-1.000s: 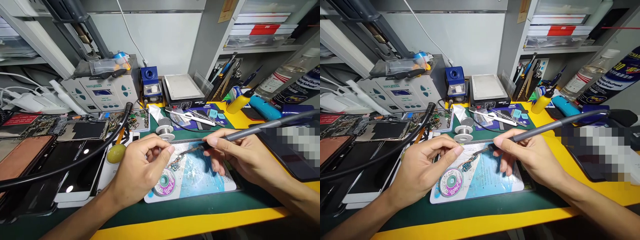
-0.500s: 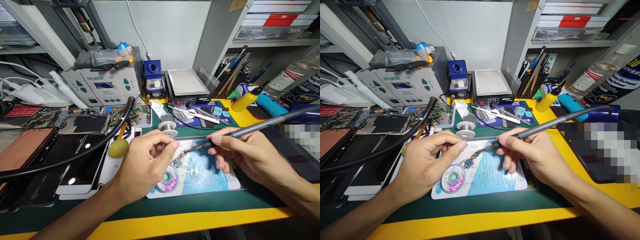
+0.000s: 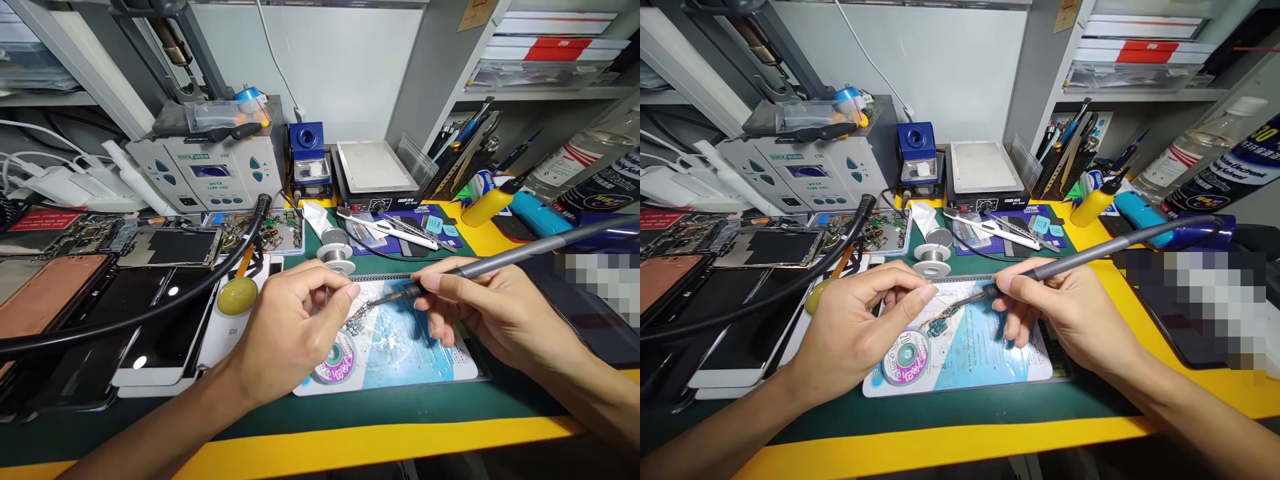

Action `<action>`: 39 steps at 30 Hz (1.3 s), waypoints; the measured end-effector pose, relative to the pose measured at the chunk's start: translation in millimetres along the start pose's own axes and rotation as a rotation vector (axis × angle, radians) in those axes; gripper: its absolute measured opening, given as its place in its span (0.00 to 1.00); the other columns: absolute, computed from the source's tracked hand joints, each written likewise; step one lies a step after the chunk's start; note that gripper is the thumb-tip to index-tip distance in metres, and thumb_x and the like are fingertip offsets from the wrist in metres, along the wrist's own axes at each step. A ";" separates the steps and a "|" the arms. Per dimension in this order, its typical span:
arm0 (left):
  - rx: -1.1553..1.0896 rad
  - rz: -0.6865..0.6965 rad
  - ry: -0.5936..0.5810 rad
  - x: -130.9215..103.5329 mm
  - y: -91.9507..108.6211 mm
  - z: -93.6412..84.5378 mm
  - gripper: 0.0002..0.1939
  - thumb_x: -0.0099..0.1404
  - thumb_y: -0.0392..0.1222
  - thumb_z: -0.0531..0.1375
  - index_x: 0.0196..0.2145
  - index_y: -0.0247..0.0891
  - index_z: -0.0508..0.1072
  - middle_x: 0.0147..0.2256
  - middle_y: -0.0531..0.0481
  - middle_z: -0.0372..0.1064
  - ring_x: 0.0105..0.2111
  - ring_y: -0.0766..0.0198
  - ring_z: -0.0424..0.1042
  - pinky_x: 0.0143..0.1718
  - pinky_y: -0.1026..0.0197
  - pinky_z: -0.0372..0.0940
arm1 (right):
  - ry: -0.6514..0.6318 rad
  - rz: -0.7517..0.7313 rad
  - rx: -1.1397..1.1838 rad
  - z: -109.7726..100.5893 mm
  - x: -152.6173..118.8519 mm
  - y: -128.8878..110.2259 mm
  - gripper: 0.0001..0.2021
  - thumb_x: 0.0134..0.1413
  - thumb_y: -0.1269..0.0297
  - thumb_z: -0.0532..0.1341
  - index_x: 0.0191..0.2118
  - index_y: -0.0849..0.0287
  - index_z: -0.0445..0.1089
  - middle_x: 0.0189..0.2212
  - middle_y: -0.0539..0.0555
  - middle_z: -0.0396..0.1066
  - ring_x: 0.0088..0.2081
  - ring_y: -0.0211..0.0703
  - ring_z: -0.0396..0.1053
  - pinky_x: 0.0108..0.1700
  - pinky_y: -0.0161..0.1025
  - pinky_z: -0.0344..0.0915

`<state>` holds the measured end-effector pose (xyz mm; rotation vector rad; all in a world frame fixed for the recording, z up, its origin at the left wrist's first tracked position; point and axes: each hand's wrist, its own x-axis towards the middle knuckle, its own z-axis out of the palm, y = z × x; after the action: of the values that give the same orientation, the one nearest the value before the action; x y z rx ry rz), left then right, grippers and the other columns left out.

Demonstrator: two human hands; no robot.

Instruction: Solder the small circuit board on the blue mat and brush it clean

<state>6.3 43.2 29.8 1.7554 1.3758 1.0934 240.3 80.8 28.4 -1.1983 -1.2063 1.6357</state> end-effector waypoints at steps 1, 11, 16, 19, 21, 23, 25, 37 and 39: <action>0.001 -0.005 -0.003 -0.2 -0.1 0.1 0.09 0.66 0.37 0.61 0.28 0.38 0.76 0.26 0.54 0.69 0.24 0.71 0.63 0.25 0.67 0.58 | 0.002 0.005 -0.001 0.3 -0.1 0.1 0.07 0.49 0.62 0.73 0.30 0.60 0.80 0.22 0.54 0.77 0.16 0.40 0.73 0.17 0.30 0.71; 0.003 -0.001 -0.008 -0.3 -1.0 2.1 0.09 0.66 0.38 0.62 0.27 0.37 0.77 0.26 0.53 0.68 0.24 0.70 0.62 0.25 0.66 0.57 | -0.028 -0.009 -0.027 -3.9 -1.5 1.8 0.09 0.51 0.60 0.72 0.32 0.61 0.78 0.23 0.54 0.77 0.17 0.41 0.73 0.17 0.31 0.71; 0.023 0.000 -0.026 -0.5 -0.5 1.2 0.08 0.66 0.39 0.62 0.29 0.36 0.77 0.27 0.52 0.69 0.25 0.70 0.62 0.25 0.67 0.57 | -0.066 -0.043 -0.016 -3.8 -0.1 5.0 0.11 0.51 0.59 0.72 0.34 0.63 0.77 0.23 0.54 0.77 0.18 0.41 0.74 0.19 0.33 0.73; 0.061 0.003 -0.030 -1.0 0.8 1.1 0.10 0.66 0.40 0.61 0.28 0.36 0.77 0.27 0.52 0.68 0.25 0.69 0.61 0.25 0.66 0.56 | -0.070 -0.066 -0.015 -1.5 0.1 4.0 0.13 0.49 0.58 0.73 0.34 0.64 0.76 0.22 0.54 0.76 0.18 0.42 0.74 0.18 0.34 0.73; 0.085 0.007 -0.028 -1.3 1.9 1.6 0.10 0.66 0.41 0.61 0.28 0.35 0.76 0.26 0.51 0.68 0.25 0.69 0.61 0.25 0.65 0.56 | -0.073 -0.072 -0.022 -0.3 -0.6 2.8 0.14 0.49 0.58 0.73 0.34 0.65 0.76 0.22 0.54 0.76 0.19 0.43 0.75 0.19 0.34 0.73; 0.101 0.011 -0.029 -1.7 2.8 2.4 0.11 0.67 0.42 0.61 0.28 0.35 0.76 0.26 0.51 0.68 0.25 0.68 0.61 0.25 0.65 0.56 | -0.075 -0.078 -0.026 0.3 -1.9 2.0 0.14 0.48 0.58 0.73 0.33 0.65 0.76 0.22 0.54 0.76 0.19 0.43 0.75 0.19 0.34 0.73; 0.112 0.010 -0.032 -2.1 3.1 3.1 0.11 0.67 0.43 0.60 0.29 0.36 0.76 0.27 0.50 0.69 0.25 0.68 0.61 0.25 0.65 0.56 | -0.077 -0.090 -0.027 0.4 -3.5 1.8 0.15 0.47 0.57 0.74 0.33 0.64 0.76 0.22 0.53 0.75 0.19 0.43 0.75 0.19 0.35 0.73; 0.158 0.005 -0.014 -3.5 2.5 3.5 0.09 0.66 0.41 0.61 0.29 0.35 0.77 0.29 0.49 0.73 0.29 0.66 0.67 0.28 0.64 0.58 | -0.071 -0.146 -0.113 2.7 -6.4 -0.5 0.12 0.46 0.59 0.74 0.31 0.62 0.76 0.20 0.51 0.74 0.20 0.43 0.74 0.19 0.35 0.72; 0.160 0.007 -0.014 -3.5 2.6 3.2 0.09 0.66 0.41 0.61 0.29 0.35 0.77 0.29 0.49 0.73 0.29 0.65 0.67 0.28 0.64 0.59 | -0.064 -0.153 -0.138 2.6 -6.6 -0.6 0.12 0.46 0.59 0.73 0.32 0.62 0.76 0.19 0.51 0.74 0.20 0.44 0.74 0.19 0.35 0.72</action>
<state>9.9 39.2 29.9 1.8785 1.4845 0.9967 239.6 74.2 30.9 -1.1149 -1.4354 1.5079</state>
